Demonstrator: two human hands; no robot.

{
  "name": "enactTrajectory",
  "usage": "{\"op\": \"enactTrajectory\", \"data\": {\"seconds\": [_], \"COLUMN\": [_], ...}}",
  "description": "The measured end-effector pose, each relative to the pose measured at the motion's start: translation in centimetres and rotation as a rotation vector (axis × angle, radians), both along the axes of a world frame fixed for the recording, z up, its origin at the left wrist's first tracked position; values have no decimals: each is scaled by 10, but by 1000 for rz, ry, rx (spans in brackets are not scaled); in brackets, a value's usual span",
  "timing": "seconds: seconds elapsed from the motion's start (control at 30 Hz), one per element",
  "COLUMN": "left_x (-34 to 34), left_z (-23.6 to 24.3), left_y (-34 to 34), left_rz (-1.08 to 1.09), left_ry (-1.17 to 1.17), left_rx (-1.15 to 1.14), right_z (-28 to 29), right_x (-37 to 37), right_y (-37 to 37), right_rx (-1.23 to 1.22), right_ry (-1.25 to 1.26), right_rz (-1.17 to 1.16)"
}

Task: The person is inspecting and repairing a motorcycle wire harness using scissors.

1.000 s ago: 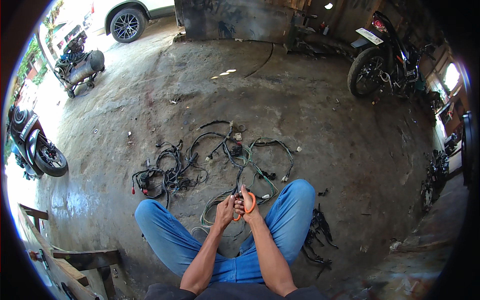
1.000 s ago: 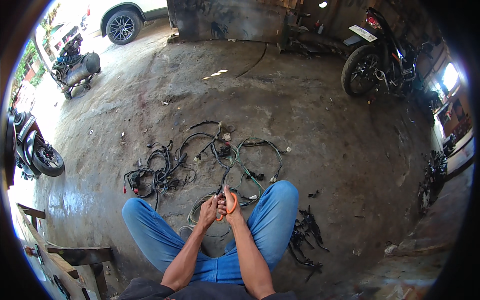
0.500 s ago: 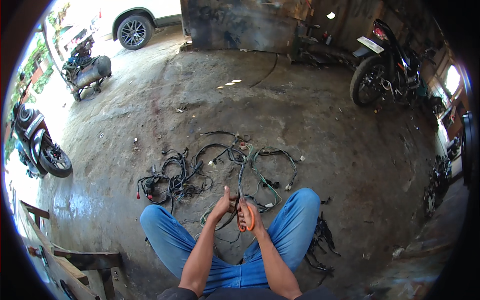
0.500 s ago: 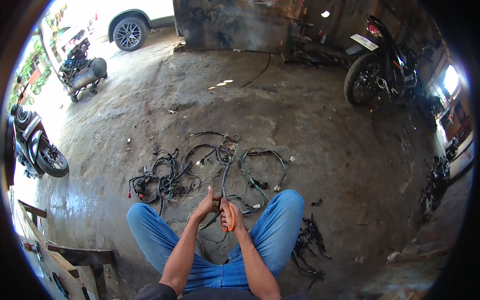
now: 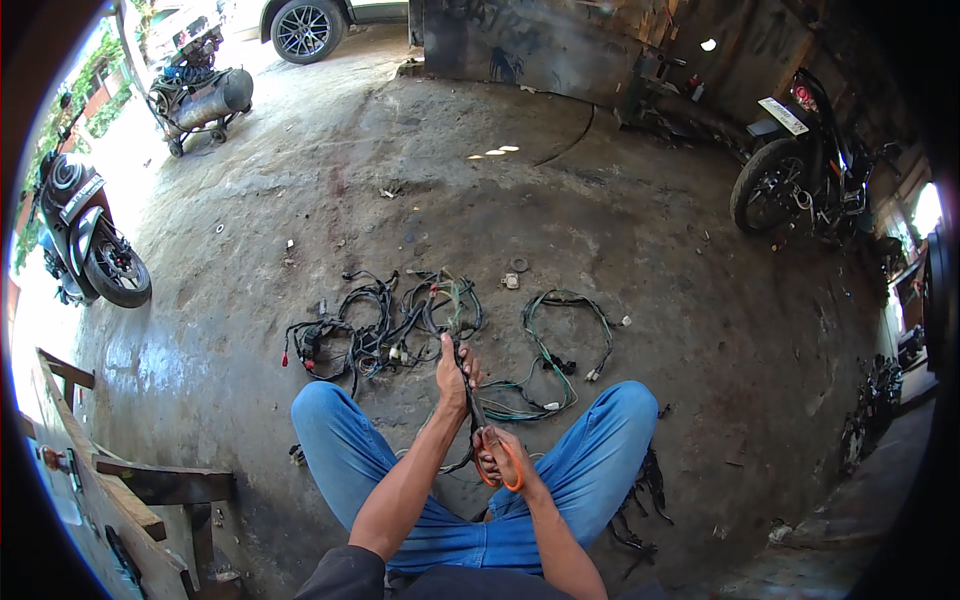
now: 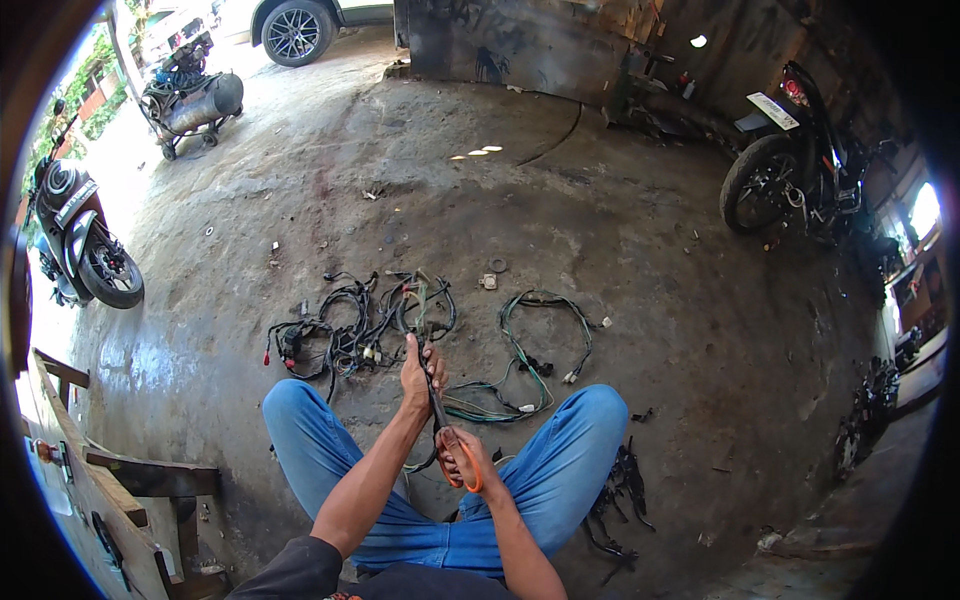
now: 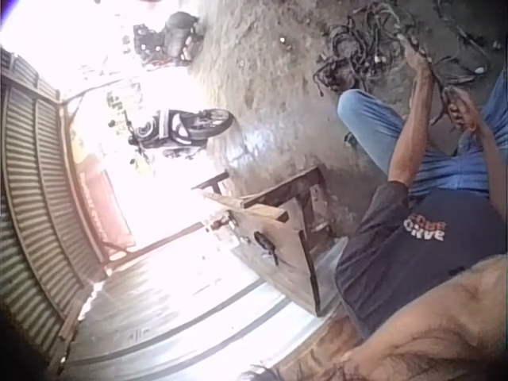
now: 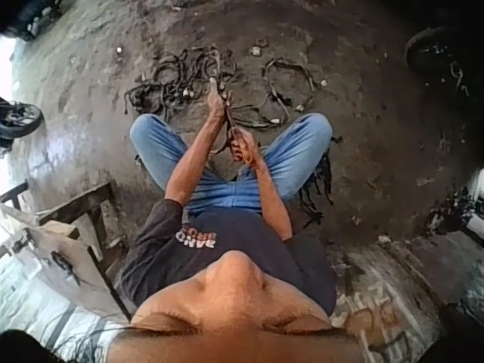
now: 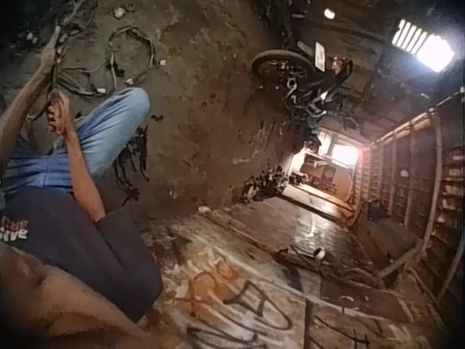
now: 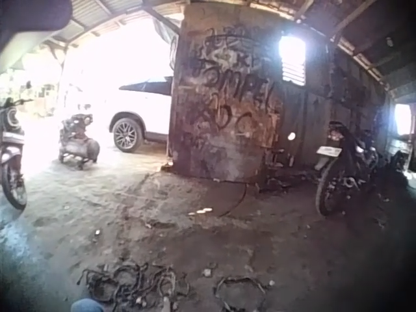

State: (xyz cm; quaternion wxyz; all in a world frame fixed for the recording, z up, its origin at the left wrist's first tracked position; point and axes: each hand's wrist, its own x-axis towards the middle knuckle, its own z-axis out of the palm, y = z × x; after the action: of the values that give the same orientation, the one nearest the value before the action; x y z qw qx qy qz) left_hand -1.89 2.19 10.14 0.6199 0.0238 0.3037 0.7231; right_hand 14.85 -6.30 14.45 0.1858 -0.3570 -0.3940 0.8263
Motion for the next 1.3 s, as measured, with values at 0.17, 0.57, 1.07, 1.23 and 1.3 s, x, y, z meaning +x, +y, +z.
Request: {"op": "enactTrajectory", "data": {"seconds": [0.17, 0.57, 1.07, 1.23, 1.3], "left_x": [5, 19, 39, 41, 43], "left_z": [-26, -53, -85, -110, -112], "left_y": [0, -27, -46, -42, -42], "left_rz": [189, -139, -307, -370, -446], "left_ry": [36, 0, 364, 164, 49], "left_rx": [-105, -59, -211, -202, -58], "right_z": [-9, -8, -28, -40, -46], "right_x": [-8, -13, -19, -22, -17], "right_y": [-9, -1, 1, 3, 4], "right_rx": [-158, -230, -147, -48, 8], "right_ry": [78, 77, -227, -283, -300], "right_rz": [-75, -160, -351, -398, -417]}}
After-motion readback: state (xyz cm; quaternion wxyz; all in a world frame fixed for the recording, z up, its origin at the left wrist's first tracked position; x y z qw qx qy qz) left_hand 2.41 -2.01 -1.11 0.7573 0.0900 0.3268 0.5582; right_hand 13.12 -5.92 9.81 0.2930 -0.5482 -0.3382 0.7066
